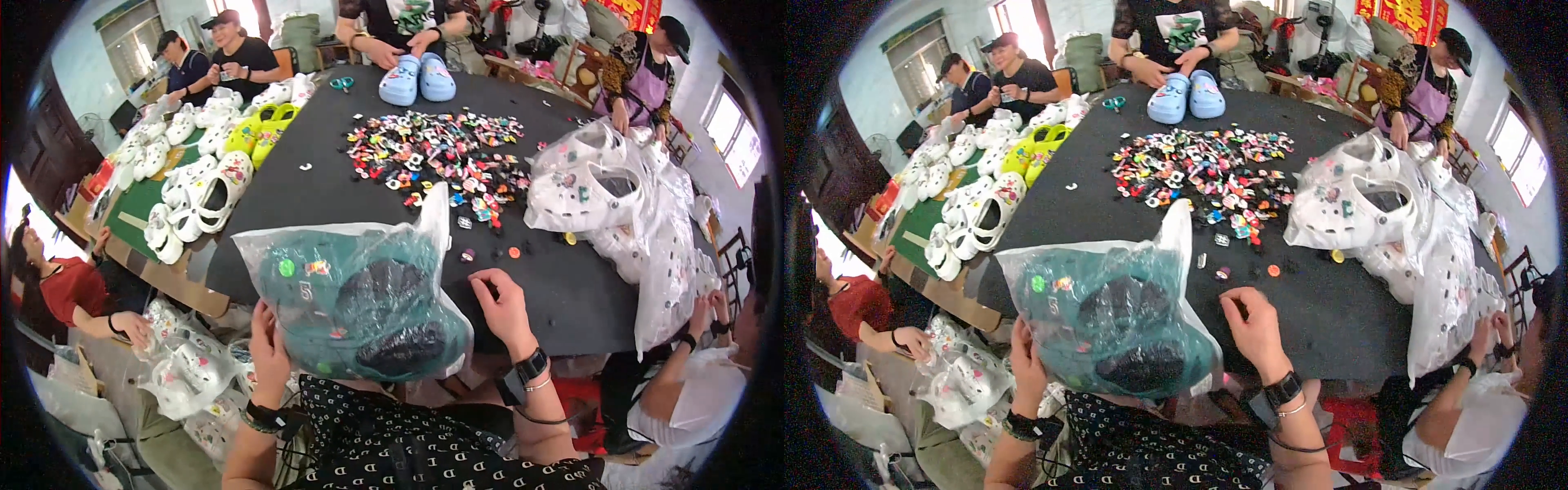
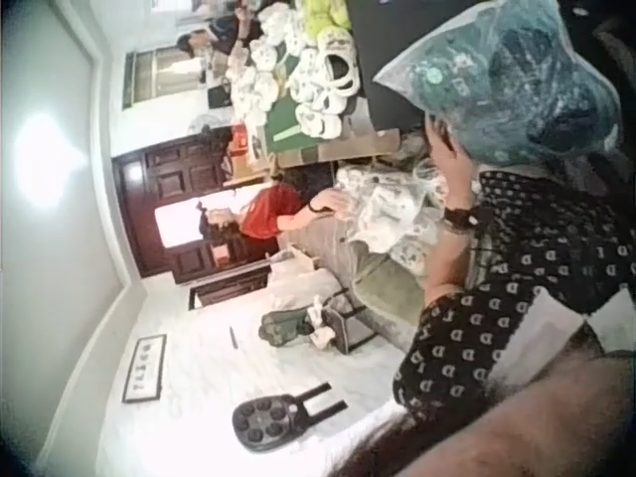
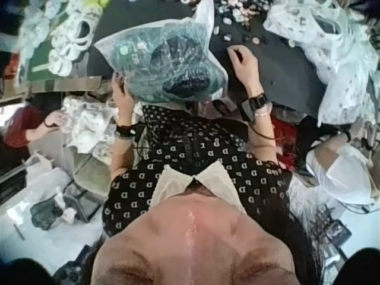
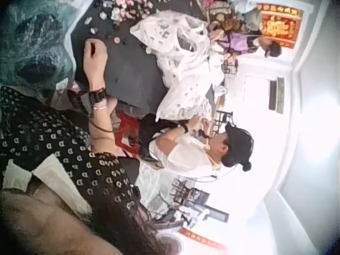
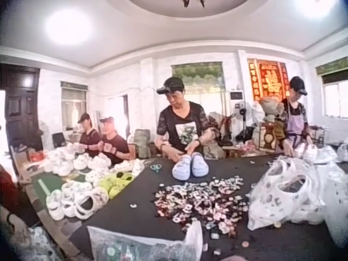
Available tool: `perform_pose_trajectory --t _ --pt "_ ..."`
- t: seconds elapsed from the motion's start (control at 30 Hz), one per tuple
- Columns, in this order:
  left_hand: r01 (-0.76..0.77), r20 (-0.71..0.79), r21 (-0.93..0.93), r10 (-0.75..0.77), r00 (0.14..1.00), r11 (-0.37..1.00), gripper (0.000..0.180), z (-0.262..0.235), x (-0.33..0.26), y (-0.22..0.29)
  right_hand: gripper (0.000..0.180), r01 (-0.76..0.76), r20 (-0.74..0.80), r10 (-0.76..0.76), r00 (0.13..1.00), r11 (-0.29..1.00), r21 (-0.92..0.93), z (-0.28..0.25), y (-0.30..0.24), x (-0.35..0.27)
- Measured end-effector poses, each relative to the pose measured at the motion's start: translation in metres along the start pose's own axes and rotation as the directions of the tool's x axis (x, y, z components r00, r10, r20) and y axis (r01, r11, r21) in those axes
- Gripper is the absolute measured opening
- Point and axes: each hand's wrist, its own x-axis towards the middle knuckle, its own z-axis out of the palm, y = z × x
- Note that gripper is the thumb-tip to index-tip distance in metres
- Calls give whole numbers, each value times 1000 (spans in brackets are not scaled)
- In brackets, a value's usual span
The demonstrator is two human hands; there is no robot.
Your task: Applying decorative charms to various pairs of clogs while working with a team at a workshop table.
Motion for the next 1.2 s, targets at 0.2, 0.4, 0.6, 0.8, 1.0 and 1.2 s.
perform_pose_trajectory --t 0.2,0.4,0.6,0.8,1.0,1.2 --pt "256 20 -236 -258 966 937 51 -7 31 14 27 -436 371 318 872 849 297 -29 -37 -17" --pt "223 152 -159 -200 968 962 56 7 45 46 24 -496 513 314 799 827 265 -32 -35 -42" --pt "94 105 91 -104 989 991 61 17 99 32 24 -614 556 359 750 691 382 -17 -35 -42" --pt "0 140 31 -4 990 1000 38 13 195 48 22 -551 527 257 810 639 536 29 -56 -29" --pt "-182 -44 268 201 979 946 37 26 192 71 18 -553 503 251 827 526 647 45 -61 -37" --pt "-357 -131 434 450 883 827 19 22 84 96 20 -642 507 396 765 410 648 22 -50 -47"
